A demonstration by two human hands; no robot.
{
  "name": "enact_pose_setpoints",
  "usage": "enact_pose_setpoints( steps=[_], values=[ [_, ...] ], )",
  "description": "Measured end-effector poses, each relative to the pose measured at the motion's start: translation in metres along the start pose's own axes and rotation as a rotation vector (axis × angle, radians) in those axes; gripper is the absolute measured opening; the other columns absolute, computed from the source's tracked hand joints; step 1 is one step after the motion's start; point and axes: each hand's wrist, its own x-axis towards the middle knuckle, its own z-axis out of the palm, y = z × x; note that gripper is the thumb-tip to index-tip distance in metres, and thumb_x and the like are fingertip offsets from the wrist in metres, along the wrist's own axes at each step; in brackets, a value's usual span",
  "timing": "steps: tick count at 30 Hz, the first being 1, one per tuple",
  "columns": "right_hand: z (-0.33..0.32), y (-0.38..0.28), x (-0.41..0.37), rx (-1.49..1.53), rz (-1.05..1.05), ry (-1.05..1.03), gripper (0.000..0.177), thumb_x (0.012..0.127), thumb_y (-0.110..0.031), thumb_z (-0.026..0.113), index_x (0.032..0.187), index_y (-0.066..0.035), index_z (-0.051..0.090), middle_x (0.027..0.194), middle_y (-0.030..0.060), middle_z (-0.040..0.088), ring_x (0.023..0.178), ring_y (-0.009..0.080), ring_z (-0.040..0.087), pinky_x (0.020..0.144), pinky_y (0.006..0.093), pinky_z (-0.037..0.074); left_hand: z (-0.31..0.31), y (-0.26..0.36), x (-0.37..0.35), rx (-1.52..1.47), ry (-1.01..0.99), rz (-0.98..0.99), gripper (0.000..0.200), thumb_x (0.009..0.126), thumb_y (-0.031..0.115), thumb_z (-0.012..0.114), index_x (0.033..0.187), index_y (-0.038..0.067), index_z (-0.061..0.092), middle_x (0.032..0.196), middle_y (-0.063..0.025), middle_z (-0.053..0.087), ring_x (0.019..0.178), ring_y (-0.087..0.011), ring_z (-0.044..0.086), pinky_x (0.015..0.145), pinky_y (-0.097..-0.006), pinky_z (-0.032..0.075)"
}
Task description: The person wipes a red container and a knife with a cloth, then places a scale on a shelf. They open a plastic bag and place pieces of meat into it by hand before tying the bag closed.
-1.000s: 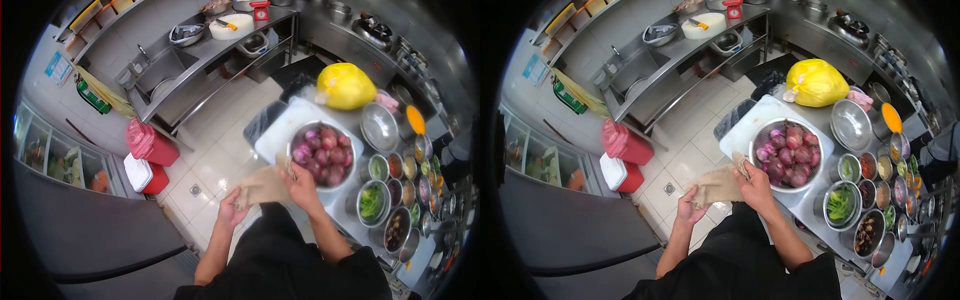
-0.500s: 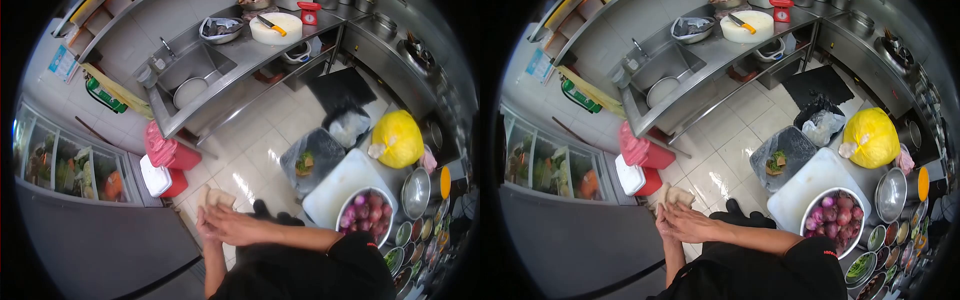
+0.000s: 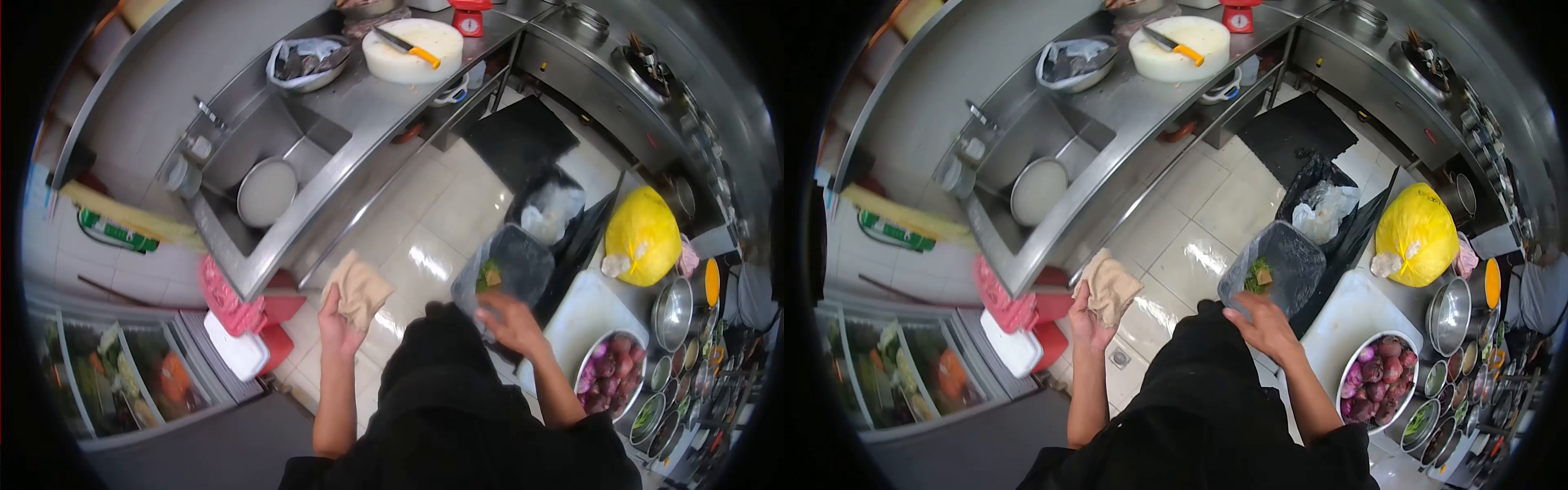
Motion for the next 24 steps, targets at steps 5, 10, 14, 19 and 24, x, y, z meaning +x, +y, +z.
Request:
enact_pose_setpoints(
  steps=[5,10,14,19,24],
  values=[
    [-0.011,0.041,0.057,0.102,0.142,0.137,0.049,0.093,-0.038,0.064,0.119,0.002,0.064,0.125,0.0241,0.063,0.118,0.0419,0.058,0.100,0.0439,0.046,0.046,0.010,0.093,0.060,-0.021,-0.059,0.055,0.103,0.039,0.040,0.143,0.002,0.044,0.140,-0.0183,0.054,0.129,-0.0362,0.052,0.109,-0.0553,0.041],
    [-0.040,0.031,0.166,0.120,0.039,0.076,0.050,0.093,-0.037,0.064,0.121,0.004,0.062,0.128,0.0241,0.061,0.120,0.0413,0.057,0.102,0.0433,0.045,0.104,0.025,0.143,0.029,0.002,-0.044,0.059,0.103,0.045,0.032,0.144,0.003,0.045,0.143,-0.0162,0.051,0.129,-0.0347,0.051,0.110,-0.0507,0.039],
    [-0.063,0.003,0.250,0.148,-0.094,0.054,0.050,0.094,-0.038,0.062,0.123,0.003,0.061,0.131,0.0232,0.059,0.123,0.0407,0.054,0.105,0.0431,0.043,0.104,0.044,0.185,0.062,0.015,0.020,0.060,0.100,0.040,0.034,0.143,0.001,0.046,0.143,-0.0162,0.052,0.130,-0.0342,0.050,0.110,-0.0469,0.039],
    [-0.078,-0.031,0.340,0.106,-0.196,0.076,0.050,0.096,-0.038,0.060,0.125,0.002,0.061,0.133,0.0220,0.058,0.126,0.0403,0.052,0.107,0.0441,0.041,0.122,0.074,0.243,0.008,0.082,0.036,0.057,0.100,0.034,0.035,0.144,-0.001,0.043,0.142,-0.0192,0.052,0.130,-0.0371,0.051,0.110,-0.0551,0.039],
    [-0.092,-0.029,0.387,0.114,-0.161,0.012,0.050,0.096,-0.038,0.060,0.125,0.002,0.061,0.133,0.0219,0.058,0.125,0.0404,0.053,0.106,0.0441,0.043,0.146,0.100,0.324,0.091,-0.007,0.014,0.052,0.100,0.032,0.043,0.141,0.000,0.046,0.140,-0.0154,0.054,0.128,-0.0330,0.052,0.108,-0.0476,0.041]
  ],
)
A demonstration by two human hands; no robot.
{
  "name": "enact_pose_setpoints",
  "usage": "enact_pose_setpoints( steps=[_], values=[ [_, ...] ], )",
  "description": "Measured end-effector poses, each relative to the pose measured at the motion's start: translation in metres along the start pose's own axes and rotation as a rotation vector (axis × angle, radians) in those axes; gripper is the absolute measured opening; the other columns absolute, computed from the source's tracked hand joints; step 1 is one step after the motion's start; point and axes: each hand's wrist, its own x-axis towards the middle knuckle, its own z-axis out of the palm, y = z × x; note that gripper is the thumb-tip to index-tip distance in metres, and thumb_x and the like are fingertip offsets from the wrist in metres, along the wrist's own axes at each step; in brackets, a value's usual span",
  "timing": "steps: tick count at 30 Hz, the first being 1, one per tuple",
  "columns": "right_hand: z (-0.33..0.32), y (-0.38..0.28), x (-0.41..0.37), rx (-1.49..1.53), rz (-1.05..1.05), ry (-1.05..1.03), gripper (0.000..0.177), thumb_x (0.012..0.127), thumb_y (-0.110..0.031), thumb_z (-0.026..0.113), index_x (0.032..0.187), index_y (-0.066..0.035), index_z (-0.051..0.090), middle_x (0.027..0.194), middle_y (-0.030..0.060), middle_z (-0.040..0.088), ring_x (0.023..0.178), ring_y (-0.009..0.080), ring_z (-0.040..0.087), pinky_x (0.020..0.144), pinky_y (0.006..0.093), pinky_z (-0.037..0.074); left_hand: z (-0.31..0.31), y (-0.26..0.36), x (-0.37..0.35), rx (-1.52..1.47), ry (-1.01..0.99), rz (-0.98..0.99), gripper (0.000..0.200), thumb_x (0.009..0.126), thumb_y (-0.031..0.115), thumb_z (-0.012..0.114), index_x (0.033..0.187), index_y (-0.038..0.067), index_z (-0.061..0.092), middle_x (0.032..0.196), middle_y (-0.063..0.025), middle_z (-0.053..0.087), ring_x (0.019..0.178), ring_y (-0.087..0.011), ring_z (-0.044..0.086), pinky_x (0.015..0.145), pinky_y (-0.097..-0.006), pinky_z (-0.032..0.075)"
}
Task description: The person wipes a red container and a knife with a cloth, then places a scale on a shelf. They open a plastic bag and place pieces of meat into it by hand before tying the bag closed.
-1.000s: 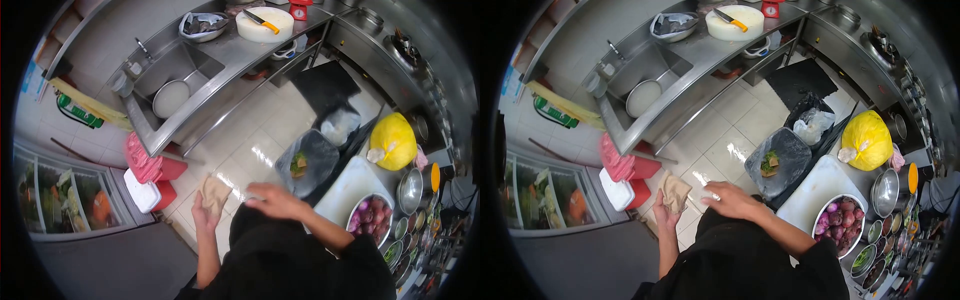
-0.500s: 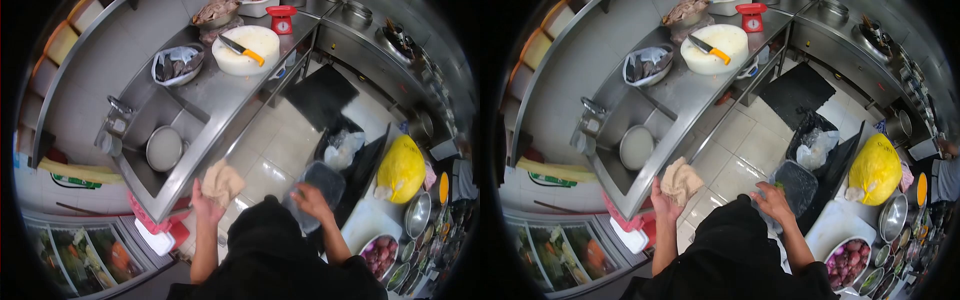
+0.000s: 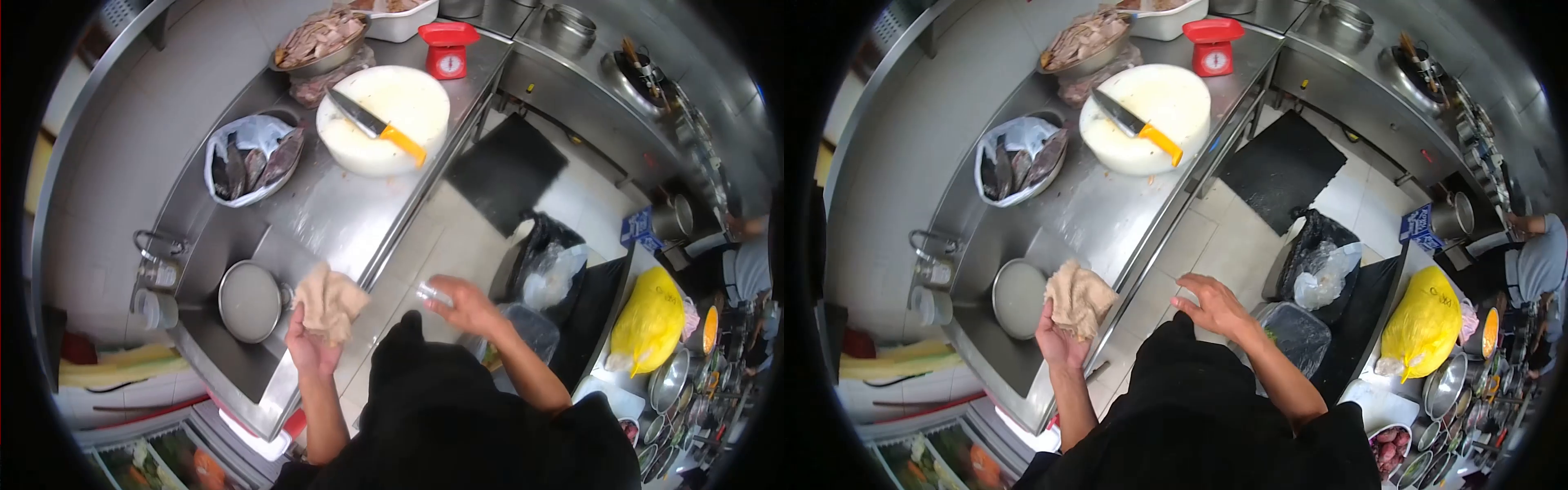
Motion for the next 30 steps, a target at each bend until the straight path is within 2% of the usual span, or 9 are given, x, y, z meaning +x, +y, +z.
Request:
enact_pose_setpoints(
  steps=[5,8,10,11,14,15,19,26,30],
  values=[
    [-0.042,0.013,-0.002,0.033,0.236,0.094,0.049,0.094,-0.038,0.063,0.121,0.002,0.062,0.128,0.0224,0.062,0.120,0.0413,0.057,0.102,0.0427,0.045,0.047,0.013,0.101,0.015,-0.110,-0.079,0.054,0.101,0.033,0.043,0.143,0.000,0.044,0.143,-0.0157,0.052,0.130,-0.0331,0.050,0.109,-0.0467,0.039],
    [-0.055,0.058,-0.011,0.038,0.324,0.248,0.048,0.093,-0.037,0.065,0.121,0.002,0.063,0.124,0.0213,0.064,0.113,0.0384,0.062,0.096,0.0407,0.049,0.091,0.008,0.159,0.010,-0.235,-0.128,0.055,0.102,0.035,0.039,0.145,0.000,0.042,0.144,-0.0164,0.051,0.131,-0.0340,0.049,0.110,-0.0476,0.039],
    [-0.074,0.066,-0.011,0.143,0.472,0.317,0.046,0.093,-0.035,0.067,0.121,0.001,0.064,0.121,0.0200,0.066,0.104,0.0321,0.065,0.090,0.0373,0.050,0.122,-0.003,0.195,-0.058,-0.333,-0.147,0.054,0.103,0.034,0.035,0.144,0.000,0.042,0.143,-0.0179,0.052,0.130,-0.0356,0.051,0.109,-0.0513,0.041],
    [-0.087,0.073,-0.008,0.194,0.544,0.348,0.046,0.092,-0.034,0.068,0.121,0.001,0.064,0.119,0.0193,0.067,0.099,0.0289,0.067,0.087,0.0356,0.051,0.140,-0.010,0.210,-0.018,-0.311,-0.128,0.053,0.102,0.031,0.036,0.143,-0.002,0.043,0.141,-0.0185,0.053,0.127,-0.0343,0.054,0.107,-0.0482,0.044],
    [-0.116,0.117,0.006,0.198,0.535,0.492,0.044,0.092,-0.032,0.069,0.121,0.001,0.065,0.114,0.0165,0.069,0.088,0.0185,0.066,0.080,0.0310,0.051,0.170,-0.024,0.253,0.132,-0.297,-0.169,0.052,0.100,0.027,0.036,0.140,-0.005,0.044,0.137,-0.0197,0.056,0.123,-0.0326,0.058,0.104,-0.0443,0.047],
    [-0.132,0.124,0.015,0.178,0.480,0.520,0.038,0.093,-0.027,0.069,0.120,0.000,0.066,0.109,0.0114,0.070,0.086,0.0136,0.063,0.080,0.0285,0.050,0.177,-0.029,0.260,0.134,-0.286,-0.162,0.051,0.099,0.024,0.038,0.139,-0.006,0.045,0.135,-0.0198,0.057,0.121,-0.0317,0.059,0.103,-0.0433,0.048],
    [-0.185,0.172,0.078,0.482,0.448,0.625,0.030,0.096,-0.022,0.066,0.117,0.000,0.067,0.100,0.0025,0.069,0.086,0.0091,0.060,0.079,0.0241,0.048,0.205,-0.037,0.295,0.276,-0.194,-0.019,0.044,0.096,0.015,0.045,0.134,-0.008,0.049,0.127,-0.0189,0.062,0.114,-0.0284,0.063,0.099,-0.0399,0.051],
    [-0.302,0.148,0.243,0.808,0.293,0.520,0.040,0.098,-0.031,0.062,0.129,-0.006,0.060,0.121,0.0060,0.065,0.102,0.0147,0.061,0.084,0.0301,0.050,0.251,-0.042,0.350,0.534,-0.036,0.182,0.033,0.092,0.005,0.061,0.123,-0.008,0.058,0.116,-0.0145,0.067,0.102,-0.0224,0.067,0.090,-0.0334,0.055],
    [-0.349,0.154,0.328,0.883,0.238,0.531,0.042,0.096,-0.033,0.065,0.129,-0.009,0.057,0.121,0.0026,0.062,0.105,0.0134,0.057,0.084,0.0303,0.048,0.264,-0.058,0.410,0.752,-0.007,0.272,0.029,0.095,0.009,0.060,0.121,-0.004,0.063,0.106,-0.0082,0.069,0.092,-0.0151,0.065,0.082,-0.0290,0.051]
  ],
)
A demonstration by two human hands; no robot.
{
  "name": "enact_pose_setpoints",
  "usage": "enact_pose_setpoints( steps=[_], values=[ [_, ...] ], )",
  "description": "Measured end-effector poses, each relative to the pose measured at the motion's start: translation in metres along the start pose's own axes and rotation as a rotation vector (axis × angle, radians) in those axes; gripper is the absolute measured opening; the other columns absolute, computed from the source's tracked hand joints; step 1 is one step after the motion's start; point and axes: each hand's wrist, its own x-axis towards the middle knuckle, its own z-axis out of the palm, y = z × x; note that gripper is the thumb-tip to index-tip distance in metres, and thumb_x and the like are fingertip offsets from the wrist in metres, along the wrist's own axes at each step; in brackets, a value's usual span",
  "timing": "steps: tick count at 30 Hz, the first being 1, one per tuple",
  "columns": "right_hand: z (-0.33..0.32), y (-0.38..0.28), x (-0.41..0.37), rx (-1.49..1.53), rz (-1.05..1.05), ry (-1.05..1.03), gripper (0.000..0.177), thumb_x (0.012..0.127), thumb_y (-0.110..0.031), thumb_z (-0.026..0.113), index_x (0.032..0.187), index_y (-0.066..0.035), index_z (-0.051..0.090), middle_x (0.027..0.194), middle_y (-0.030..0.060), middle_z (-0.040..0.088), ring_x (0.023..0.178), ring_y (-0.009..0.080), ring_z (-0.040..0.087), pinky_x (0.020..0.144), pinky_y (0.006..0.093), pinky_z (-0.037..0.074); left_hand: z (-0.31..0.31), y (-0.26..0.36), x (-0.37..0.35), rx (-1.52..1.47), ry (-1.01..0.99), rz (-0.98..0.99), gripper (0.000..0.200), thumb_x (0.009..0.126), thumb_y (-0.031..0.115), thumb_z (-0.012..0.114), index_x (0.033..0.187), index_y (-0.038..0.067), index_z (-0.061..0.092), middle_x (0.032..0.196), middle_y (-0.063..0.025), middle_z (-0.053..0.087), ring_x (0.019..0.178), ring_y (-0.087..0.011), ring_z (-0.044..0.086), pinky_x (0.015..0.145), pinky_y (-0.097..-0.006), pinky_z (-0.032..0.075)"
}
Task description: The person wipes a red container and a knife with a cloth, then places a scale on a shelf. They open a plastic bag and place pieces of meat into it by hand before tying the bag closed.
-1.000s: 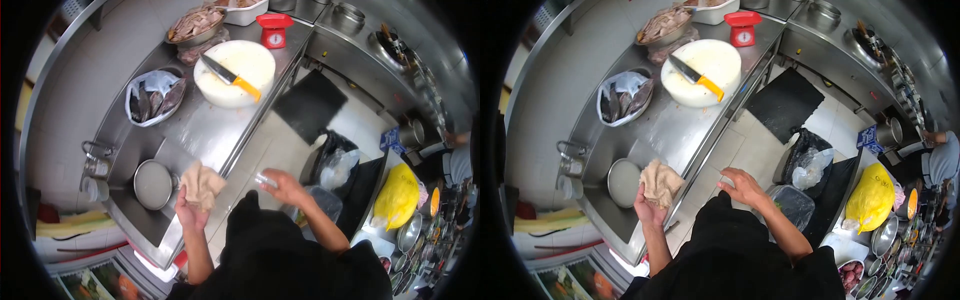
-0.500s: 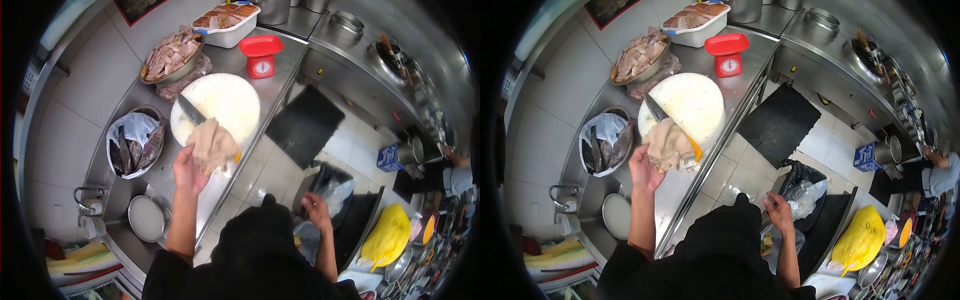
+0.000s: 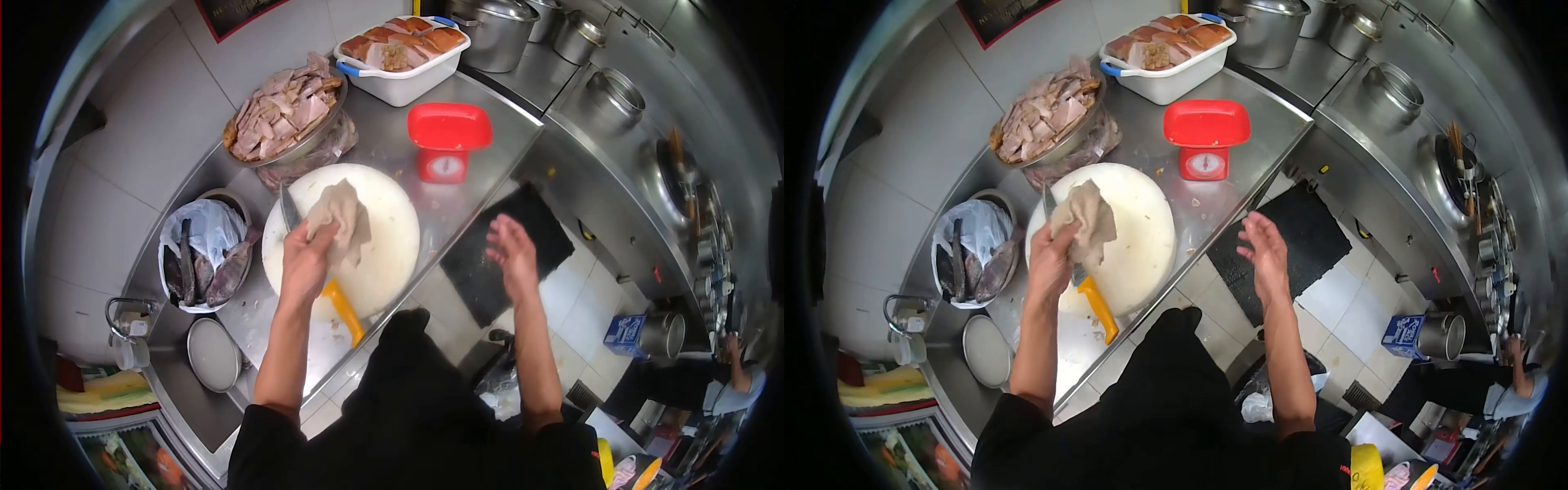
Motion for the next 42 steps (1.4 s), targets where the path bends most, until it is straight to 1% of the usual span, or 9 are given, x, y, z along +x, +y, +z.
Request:
enact_pose_setpoints(
  steps=[6,7,10,13,16,22,25,36,42],
  values=[
    [0.001,-0.040,0.095,0.021,0.048,-0.003,0.058,0.092,-0.037,0.068,0.138,-0.010,0.047,0.123,0.0034,0.056,0.105,0.0159,0.052,0.087,0.0335,0.046,0.051,-0.013,0.098,0.304,0.012,0.137,0.023,0.094,0.010,0.059,0.112,-0.003,0.067,0.096,-0.0033,0.068,0.084,-0.0084,0.058,0.070,-0.0255,0.047],
    [0.000,-0.043,0.114,0.020,0.057,-0.015,0.062,0.091,-0.039,0.069,0.140,-0.009,0.045,0.125,0.0045,0.054,0.107,0.0171,0.051,0.088,0.0343,0.046,0.061,-0.017,0.116,0.326,-0.011,0.166,0.021,0.092,0.006,0.057,0.108,-0.004,0.067,0.096,-0.0099,0.070,0.082,-0.0155,0.063,0.071,-0.0291,0.048],
    [0.005,-0.047,0.174,0.000,0.098,-0.067,0.078,0.086,-0.044,0.072,0.146,-0.007,0.038,0.133,0.0094,0.050,0.115,0.0237,0.048,0.092,0.0382,0.045,0.101,-0.040,0.175,0.718,0.086,0.532,0.018,0.092,0.005,0.059,0.106,-0.003,0.066,0.098,-0.0115,0.069,0.080,-0.0170,0.064,0.072,-0.0330,0.050],
    [0.031,-0.058,0.235,-0.023,0.139,-0.107,0.078,0.087,-0.044,0.071,0.146,-0.006,0.038,0.138,0.0123,0.050,0.123,0.0266,0.049,0.097,0.0402,0.044,0.146,-0.050,0.221,1.032,0.149,0.981,0.019,0.084,0.001,0.060,0.102,-0.004,0.065,0.109,-0.0205,0.065,0.089,-0.0334,0.066,0.076,-0.0417,0.053],
    [0.039,-0.043,0.284,0.030,0.183,-0.207,0.067,0.094,-0.039,0.064,0.146,-0.004,0.039,0.142,0.0153,0.049,0.129,0.0275,0.049,0.102,0.0416,0.043,0.162,-0.072,0.249,1.375,0.046,0.783,0.028,0.079,0.001,0.060,0.106,-0.001,0.065,0.119,-0.0235,0.059,0.096,-0.0437,0.060,0.079,-0.0471,0.053],
    [0.052,-0.018,0.324,0.255,0.258,-0.222,0.047,0.105,-0.030,0.047,0.143,-0.002,0.042,0.138,0.0160,0.053,0.125,0.0262,0.054,0.104,0.0403,0.046,0.184,-0.100,0.259,1.668,0.067,0.559,0.033,0.077,0.005,0.060,0.110,0.009,0.064,0.114,-0.0200,0.058,0.095,-0.0448,0.060,0.078,-0.0531,0.053],
    [0.049,-0.026,0.318,0.330,0.319,-0.294,0.046,0.105,-0.031,0.046,0.141,-0.003,0.044,0.135,0.0154,0.055,0.121,0.0260,0.057,0.101,0.0393,0.049,0.209,-0.104,0.251,1.601,0.127,0.266,0.034,0.078,0.007,0.061,0.112,0.007,0.062,0.114,-0.0240,0.058,0.094,-0.0475,0.062,0.078,-0.0538,0.054],
    [0.050,-0.027,0.315,0.368,0.267,-0.407,0.046,0.104,-0.041,0.046,0.135,-0.007,0.048,0.129,0.0125,0.057,0.112,0.0243,0.060,0.098,0.0399,0.048,0.278,-0.105,0.244,1.124,0.214,0.067,0.029,0.080,0.011,0.062,0.105,-0.004,0.065,0.099,-0.0309,0.066,0.092,-0.0470,0.065,0.084,-0.0518,0.051],
    [0.036,-0.016,0.326,0.594,0.427,-0.539,0.095,0.089,-0.081,0.033,0.141,-0.003,0.044,0.135,0.0119,0.055,0.122,0.0282,0.054,0.105,0.0412,0.042,0.288,-0.123,0.265,0.507,0.192,-0.229,0.025,0.085,0.014,0.056,0.097,-0.004,0.068,0.092,-0.0216,0.071,0.081,-0.0352,0.071,0.070,-0.0458,0.056]
  ],
)
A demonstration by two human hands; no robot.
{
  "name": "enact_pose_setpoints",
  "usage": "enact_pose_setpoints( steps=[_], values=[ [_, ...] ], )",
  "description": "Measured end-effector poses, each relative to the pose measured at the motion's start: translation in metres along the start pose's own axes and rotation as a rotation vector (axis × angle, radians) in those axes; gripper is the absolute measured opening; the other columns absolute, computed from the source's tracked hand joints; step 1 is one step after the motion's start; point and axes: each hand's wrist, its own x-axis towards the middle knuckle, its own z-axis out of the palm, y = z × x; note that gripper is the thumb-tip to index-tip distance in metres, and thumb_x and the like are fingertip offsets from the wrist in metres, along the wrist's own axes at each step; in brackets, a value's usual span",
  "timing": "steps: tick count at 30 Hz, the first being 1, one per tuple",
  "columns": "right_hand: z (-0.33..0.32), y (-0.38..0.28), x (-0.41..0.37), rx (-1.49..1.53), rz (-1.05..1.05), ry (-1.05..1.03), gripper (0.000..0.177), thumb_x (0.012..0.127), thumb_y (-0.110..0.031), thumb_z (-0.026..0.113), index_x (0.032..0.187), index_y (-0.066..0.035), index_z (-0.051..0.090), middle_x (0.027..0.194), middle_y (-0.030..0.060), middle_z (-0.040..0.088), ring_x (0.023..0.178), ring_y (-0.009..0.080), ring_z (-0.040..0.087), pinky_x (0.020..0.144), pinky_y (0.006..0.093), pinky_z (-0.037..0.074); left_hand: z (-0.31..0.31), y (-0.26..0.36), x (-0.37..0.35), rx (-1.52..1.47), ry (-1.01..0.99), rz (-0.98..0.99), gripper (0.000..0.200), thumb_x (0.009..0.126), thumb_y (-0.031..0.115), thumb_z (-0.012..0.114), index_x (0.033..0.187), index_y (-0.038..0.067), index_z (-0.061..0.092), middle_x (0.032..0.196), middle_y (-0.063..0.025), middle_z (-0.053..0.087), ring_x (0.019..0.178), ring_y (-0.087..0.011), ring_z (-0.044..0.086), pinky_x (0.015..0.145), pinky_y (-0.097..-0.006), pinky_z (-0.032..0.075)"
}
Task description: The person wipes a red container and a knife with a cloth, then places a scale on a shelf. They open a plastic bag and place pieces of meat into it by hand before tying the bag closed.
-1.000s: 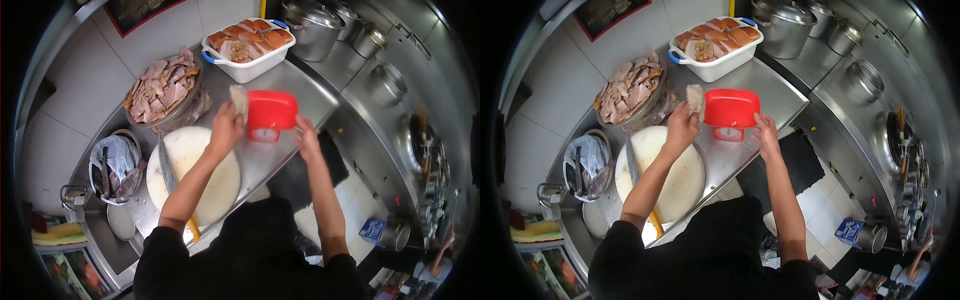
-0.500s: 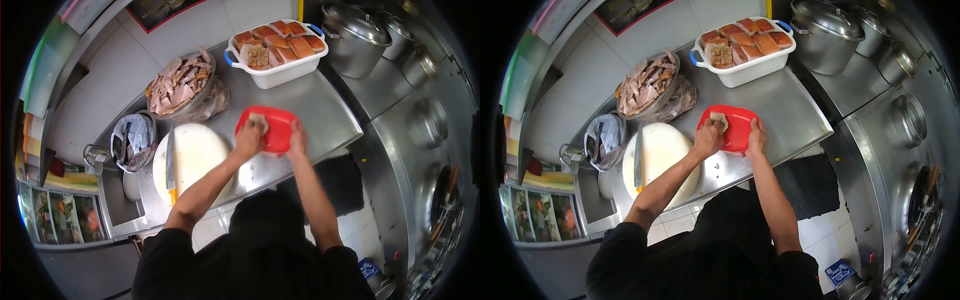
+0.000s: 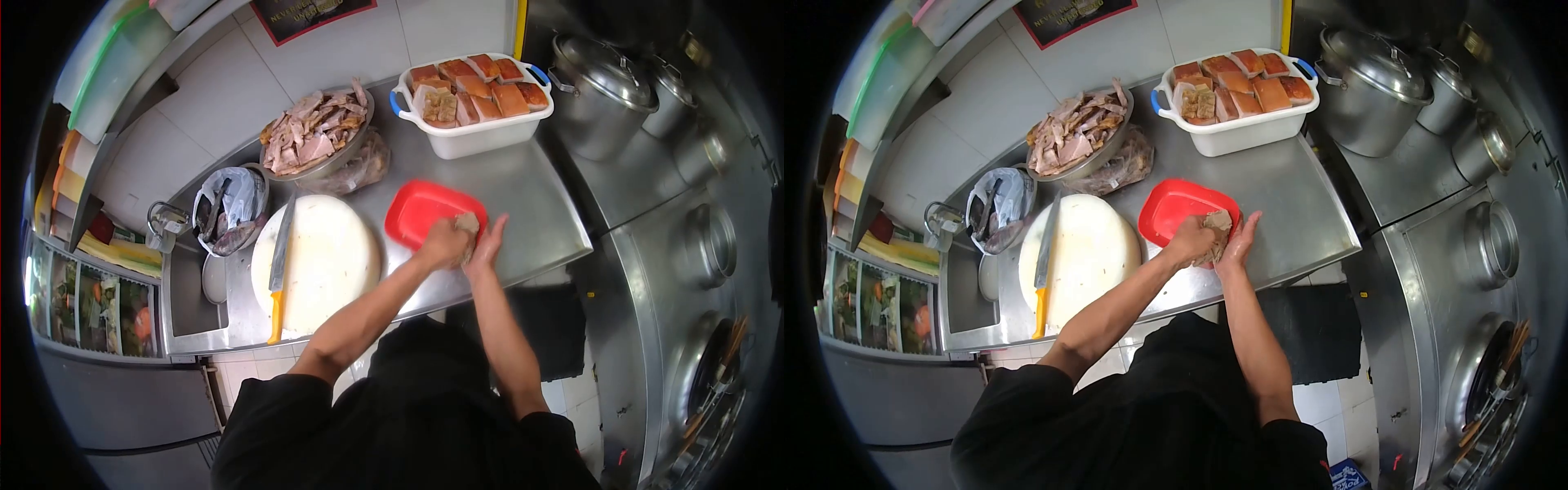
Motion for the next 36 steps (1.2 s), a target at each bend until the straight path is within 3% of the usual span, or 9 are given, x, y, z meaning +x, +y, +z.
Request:
enact_pose_setpoints(
  steps=[4,5,8,14,16,19,25,31,36],
  values=[
    [0.002,-0.005,0.000,0.112,0.078,0.070,0.098,0.086,-0.084,0.032,0.142,-0.003,0.043,0.134,0.0129,0.055,0.124,0.0298,0.053,0.107,0.0429,0.041,-0.015,0.027,0.004,-0.569,-0.208,-0.333,0.031,0.084,0.012,0.054,0.108,-0.005,0.063,0.101,-0.0188,0.070,0.084,-0.0303,0.071,0.072,-0.0423,0.059],
    [0.000,-0.005,0.001,0.138,0.106,0.088,0.097,0.087,-0.083,0.032,0.142,-0.004,0.043,0.134,0.0126,0.055,0.125,0.0296,0.053,0.107,0.0431,0.041,-0.021,0.014,0.019,-0.799,-0.492,-0.348,0.034,0.083,0.009,0.053,0.112,-0.007,0.060,0.103,-0.0187,0.069,0.086,-0.0303,0.070,0.079,-0.0412,0.060],
    [-0.003,0.005,0.008,0.151,-0.044,0.051,0.084,0.095,-0.074,0.027,0.144,-0.007,0.042,0.135,0.0127,0.055,0.127,0.0295,0.052,0.108,0.0423,0.043,-0.016,0.058,-0.011,-1.056,-0.653,-0.264,0.032,0.083,0.009,0.053,0.111,-0.004,0.061,0.102,-0.0183,0.069,0.085,-0.0287,0.070,0.083,-0.0403,0.059],
    [0.003,0.006,-0.012,0.179,-0.190,-0.123,0.052,0.098,-0.031,0.047,0.144,-0.008,0.043,0.131,0.0108,0.058,0.129,0.0297,0.051,0.109,0.0448,0.041,-0.045,0.070,-0.016,0.234,0.278,0.253,0.022,0.086,0.008,0.054,0.102,-0.003,0.063,0.104,-0.0246,0.064,0.089,-0.0308,0.067,0.074,-0.0469,0.055],
    [0.001,0.011,-0.017,0.104,-0.134,-0.040,0.069,0.078,-0.006,0.056,0.145,-0.008,0.042,0.129,0.0088,0.059,0.124,0.0283,0.054,0.105,0.0397,0.045,-0.052,0.028,0.007,0.634,0.597,0.600,0.023,0.083,0.007,0.058,0.102,-0.004,0.062,0.103,-0.0275,0.061,0.092,-0.0359,0.064,0.077,-0.0500,0.054],
    [-0.014,0.022,-0.008,-0.175,-0.126,-0.060,0.101,0.050,0.011,0.048,0.147,-0.010,0.040,0.127,0.0063,0.059,0.113,0.0241,0.059,0.091,0.0308,0.052,-0.047,-0.015,0.015,0.832,0.655,0.529,0.029,0.077,0.006,0.063,0.103,-0.006,0.060,0.102,-0.0304,0.057,0.094,-0.0426,0.060,0.082,-0.0524,0.053],
    [-0.019,0.016,-0.012,-0.178,-0.051,-0.093,0.099,0.054,0.015,0.044,0.149,-0.014,0.039,0.128,0.0053,0.058,0.112,0.0211,0.059,0.077,0.0263,0.055,-0.030,-0.010,0.025,0.651,0.498,0.400,0.023,0.075,0.005,0.064,0.097,-0.004,0.064,0.104,-0.0290,0.061,0.091,-0.0460,0.063,0.080,-0.0510,0.054],
    [-0.014,0.016,-0.005,-0.076,-0.031,-0.040,0.100,0.056,0.019,0.043,0.150,-0.015,0.038,0.133,0.0050,0.055,0.120,0.0223,0.056,0.087,0.0296,0.055,0.011,0.003,0.021,0.405,0.318,0.514,0.022,0.080,0.010,0.059,0.093,-0.003,0.070,0.090,-0.0284,0.068,0.080,-0.0422,0.068,0.077,-0.0490,0.055],
    [-0.013,0.005,-0.016,-0.167,-0.087,-0.164,0.095,0.059,0.022,0.048,0.148,-0.013,0.039,0.132,0.0040,0.055,0.122,0.0220,0.055,0.089,0.0313,0.055,0.000,0.011,0.046,-0.040,0.052,0.015,0.021,0.076,0.005,0.054,0.086,-0.008,0.067,0.081,-0.0143,0.069,0.068,-0.0243,0.067,0.068,-0.0361,0.056]
  ],
)
